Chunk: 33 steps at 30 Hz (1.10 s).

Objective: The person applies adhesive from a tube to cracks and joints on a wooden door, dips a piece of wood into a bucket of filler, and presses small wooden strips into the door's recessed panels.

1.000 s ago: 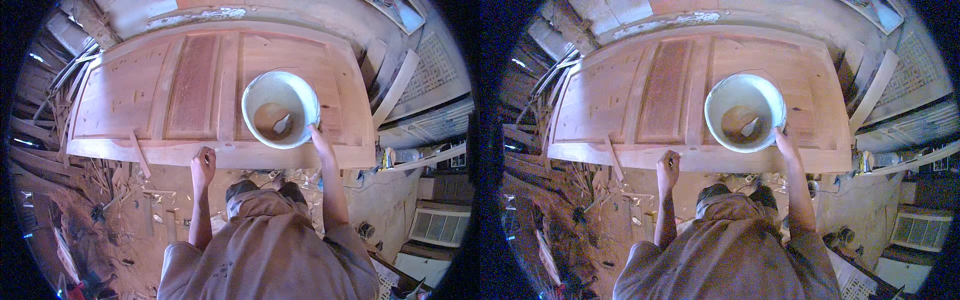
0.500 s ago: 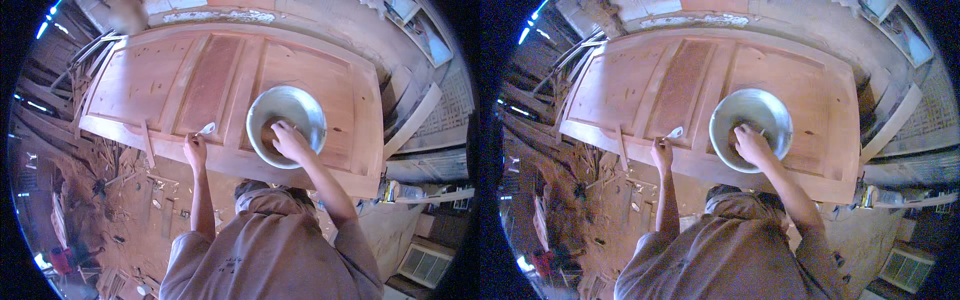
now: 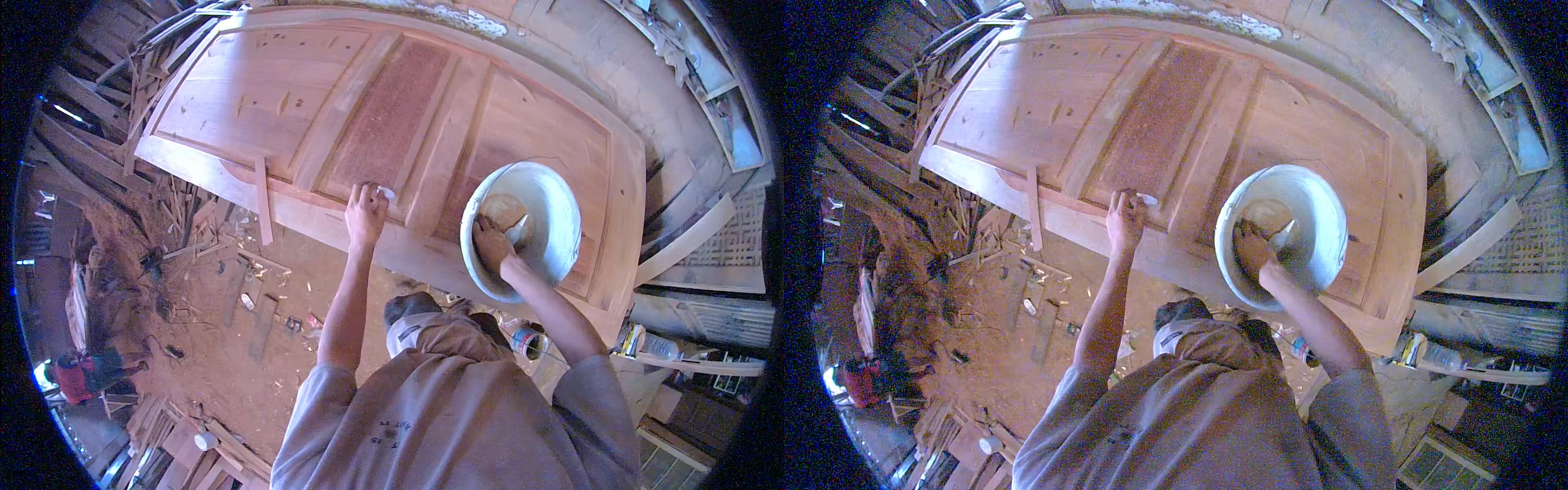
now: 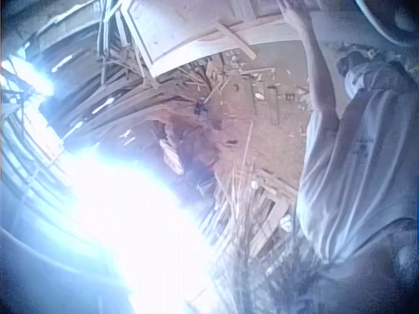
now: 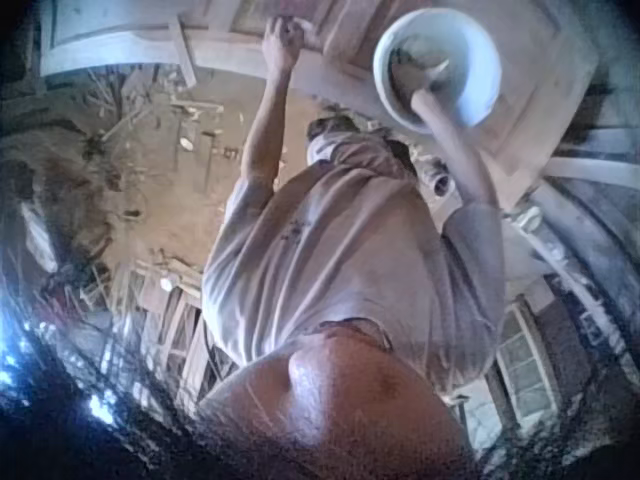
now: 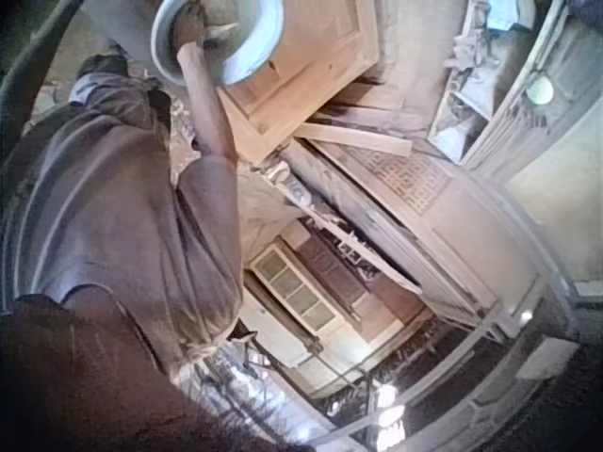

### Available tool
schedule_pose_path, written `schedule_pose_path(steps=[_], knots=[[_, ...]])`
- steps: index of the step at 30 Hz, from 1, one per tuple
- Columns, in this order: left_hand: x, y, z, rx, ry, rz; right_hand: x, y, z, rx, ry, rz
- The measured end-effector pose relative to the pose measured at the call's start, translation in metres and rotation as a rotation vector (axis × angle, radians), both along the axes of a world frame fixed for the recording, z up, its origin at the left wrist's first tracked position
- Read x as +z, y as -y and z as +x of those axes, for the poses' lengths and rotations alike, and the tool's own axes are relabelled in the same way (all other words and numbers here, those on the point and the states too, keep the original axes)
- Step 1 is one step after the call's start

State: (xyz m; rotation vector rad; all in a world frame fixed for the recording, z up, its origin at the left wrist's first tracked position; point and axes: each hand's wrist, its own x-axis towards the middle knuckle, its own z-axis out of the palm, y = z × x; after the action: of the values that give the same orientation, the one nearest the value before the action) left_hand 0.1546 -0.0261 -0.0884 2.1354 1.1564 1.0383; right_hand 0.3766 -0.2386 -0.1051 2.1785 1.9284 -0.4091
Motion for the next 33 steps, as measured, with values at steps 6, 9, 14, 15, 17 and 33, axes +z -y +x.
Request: schedule_pose_path(steps=[6,9,14,15,17,33], knots=[[0.006,-0.013,0.0,-0.08,-0.03,0.046,0.027,0.007,0.014,-0.194,-0.343,-0.166],[0.005,-0.012,-0.005,-0.079,-0.073,-0.007,0.032,0.004,0.014,-0.054,-0.247,-0.35],[0.004,-0.011,-0.006,-0.103,-0.047,-0.039,0.029,-0.009,0.006,-0.14,-0.096,-0.313],[0.006,-0.011,-0.004,-0.124,-0.031,-0.084,0.028,-0.011,0.008,-0.158,-0.083,-0.3],[0.004,-0.011,-0.006,-0.135,-0.012,-0.133,0.029,-0.016,0.009,-0.179,-0.064,-0.278],[0.066,0.145,-0.041,-0.111,0.435,-0.777,0.036,-0.007,-0.008,-0.24,0.097,-0.119]])
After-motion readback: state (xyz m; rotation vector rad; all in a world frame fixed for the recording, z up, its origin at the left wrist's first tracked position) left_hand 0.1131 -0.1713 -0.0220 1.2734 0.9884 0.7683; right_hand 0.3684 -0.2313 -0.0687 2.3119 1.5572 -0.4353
